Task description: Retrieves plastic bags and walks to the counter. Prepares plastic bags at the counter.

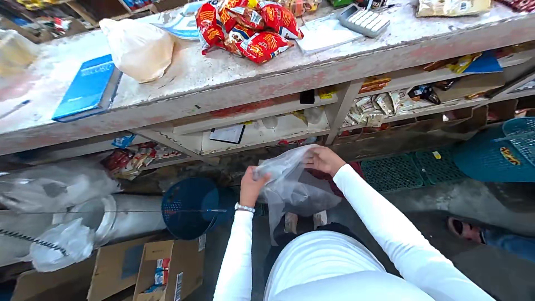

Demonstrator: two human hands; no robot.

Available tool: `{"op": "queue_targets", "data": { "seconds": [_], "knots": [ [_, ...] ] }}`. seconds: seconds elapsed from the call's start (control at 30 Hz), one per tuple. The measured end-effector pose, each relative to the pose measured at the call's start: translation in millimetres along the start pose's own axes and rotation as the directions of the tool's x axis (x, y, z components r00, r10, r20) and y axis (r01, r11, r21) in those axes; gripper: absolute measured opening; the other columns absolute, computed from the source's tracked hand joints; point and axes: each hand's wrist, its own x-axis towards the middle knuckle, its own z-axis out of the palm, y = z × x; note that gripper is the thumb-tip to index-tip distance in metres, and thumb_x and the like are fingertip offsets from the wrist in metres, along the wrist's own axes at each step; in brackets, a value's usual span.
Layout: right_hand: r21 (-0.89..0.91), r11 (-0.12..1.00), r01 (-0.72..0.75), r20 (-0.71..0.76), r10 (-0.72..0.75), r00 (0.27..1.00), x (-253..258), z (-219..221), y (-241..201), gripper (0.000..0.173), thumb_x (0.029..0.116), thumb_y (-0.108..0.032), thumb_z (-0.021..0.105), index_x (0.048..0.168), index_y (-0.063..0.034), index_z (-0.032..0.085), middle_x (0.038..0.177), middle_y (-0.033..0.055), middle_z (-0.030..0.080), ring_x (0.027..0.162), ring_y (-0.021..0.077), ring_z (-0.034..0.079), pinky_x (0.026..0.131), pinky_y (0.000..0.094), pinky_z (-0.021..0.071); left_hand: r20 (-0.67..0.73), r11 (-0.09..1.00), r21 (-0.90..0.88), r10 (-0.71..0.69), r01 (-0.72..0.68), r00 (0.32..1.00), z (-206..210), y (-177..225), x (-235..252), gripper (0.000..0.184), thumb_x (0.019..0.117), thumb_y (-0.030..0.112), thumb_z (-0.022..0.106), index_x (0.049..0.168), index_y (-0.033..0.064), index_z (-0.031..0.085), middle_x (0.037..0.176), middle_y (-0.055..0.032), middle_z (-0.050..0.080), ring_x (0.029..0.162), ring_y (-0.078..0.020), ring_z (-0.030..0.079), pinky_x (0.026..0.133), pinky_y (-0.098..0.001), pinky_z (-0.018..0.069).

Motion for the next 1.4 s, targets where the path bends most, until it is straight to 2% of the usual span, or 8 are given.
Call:
{"op": "queue_targets", "data": {
  "seconds": [0.17, 0.27, 0.4, 0.5, 0.73, 0.87, 1.13, 1.4],
  "knots": [
    [0.220, 0.969, -0.112, 0.066, 0.099, 0.993, -14, -2, 16, 0.023, 0.1099, -0.019, 0.038, 0.095, -0.0113, 0.054, 0.059, -0.0049, 0.049, 0.048, 0.0042, 0.049, 0.048, 0.0201, 0.0483, -0.031, 0.807, 0.561, -0.202, 0.184, 0.979, -4, -59, 14, 0.029, 0.1007, 0.015, 0.061, 0.121, -0.0032, 0.069, 0.123, -0.0281, 0.066, 0.122, -0.0429, 0.061, 0.107, -0.0594, 0.0433],
    [-0.364, 0.929, 0.067, 0.306, 0.051, 0.950, -20, -32, 40, 0.022, 0.1030, -0.017, 0.054, 0.122, -0.0058, 0.058, 0.091, 0.0020, 0.063, 0.076, 0.0081, 0.061, 0.072, 0.0270, 0.0548, -0.180, 0.935, -0.154, -0.343, 0.318, 0.922, 3, -86, 9, 0.026, 0.1046, 0.004, 0.046, 0.122, -0.0099, 0.060, 0.104, -0.0199, 0.066, 0.091, -0.0233, 0.065, 0.082, -0.0385, 0.0550],
    [-0.844, 0.508, 0.173, 0.337, 0.251, 0.908, -24, -58, 73, 0.028, 0.0952, -0.015, 0.072, 0.114, 0.0061, 0.070, 0.107, 0.0239, 0.069, 0.098, 0.0315, 0.065, 0.093, 0.0552, 0.0489, 0.015, 0.451, -0.836, -0.550, 0.312, 0.835, 2, -76, -14, 0.028, 0.1087, 0.027, 0.030, 0.110, 0.0103, 0.053, 0.084, -0.0039, 0.062, 0.072, -0.0150, 0.062, 0.065, -0.0356, 0.0549],
    [-0.617, 0.786, -0.047, 0.126, 0.157, 0.979, -18, -82, 84, 0.024, 0.1037, -0.010, 0.057, 0.121, 0.0058, 0.063, 0.108, 0.0131, 0.066, 0.093, 0.0149, 0.061, 0.086, 0.0353, 0.0518, 0.108, 0.313, -0.893, -0.549, 0.324, 0.829, -2, -78, -22, 0.041, 0.1076, 0.026, 0.027, 0.075, 0.0177, 0.051, 0.053, 0.0069, 0.051, 0.043, -0.0032, 0.050, 0.041, -0.0198, 0.0436],
    [0.435, 0.894, -0.107, -0.241, 0.230, 0.943, -7, -85, 54, 0.023, 0.1086, -0.025, 0.040, 0.104, -0.0088, 0.056, 0.077, 0.0043, 0.062, 0.065, 0.0130, 0.063, 0.059, 0.0308, 0.0559, 0.535, 0.869, 0.422, -0.468, 0.257, 0.703, -7, -94, -22, 0.040, 0.1019, 0.027, 0.063, 0.123, -0.0059, 0.065, 0.116, -0.0232, 0.068, 0.108, -0.0309, 0.066, 0.101, -0.0504, 0.0482],
    [-0.084, 0.990, -0.112, -0.144, 0.099, 0.985, -4, -116, 46, 0.013, 0.1072, -0.019, 0.050, 0.105, -0.0111, 0.060, 0.066, -0.0039, 0.054, 0.052, 0.0042, 0.051, 0.049, 0.0208, 0.0474, 0.400, 0.849, -0.274, -0.326, 0.451, 0.857, -26, -88, -23, 0.021, 0.1041, 0.006, 0.046, 0.095, 0.0024, 0.065, 0.075, -0.0012, 0.071, 0.067, -0.0070, 0.067, 0.066, -0.0256, 0.0577],
    [-0.886, 0.443, -0.136, -0.301, -0.328, 0.895, 21, -104, 27, 0.058, 0.0970, -0.039, 0.071, 0.135, 0.0022, 0.058, 0.124, 0.0306, 0.065, 0.120, 0.0464, 0.062, 0.103, 0.0628, 0.0460, 0.420, 0.001, -0.895, 0.343, 0.447, 0.840, 31, 17, -48, 0.030, 0.1032, 0.035, 0.053, 0.104, 0.0150, 0.076, 0.072, 0.0036, 0.070, 0.061, -0.0057, 0.067, 0.056, -0.0209, 0.0552],
    [-0.622, 0.356, 0.698, 0.484, -0.527, 0.699, -44, 13, 30, 0.118, 0.0755, -0.063, 0.077, 0.158, 0.0050, 0.028, 0.156, 0.0238, 0.044, 0.148, 0.0396, 0.037, 0.123, 0.0615, 0.0224, 0.516, 0.146, -0.855, 0.340, 0.498, 0.786, 30, 13, -35, 0.045, 0.1061, 0.043, 0.042, 0.131, 0.0167, 0.068, 0.125, -0.0104, 0.072, 0.110, -0.0215, 0.072, 0.092, -0.0369, 0.0595]
  ]
}}
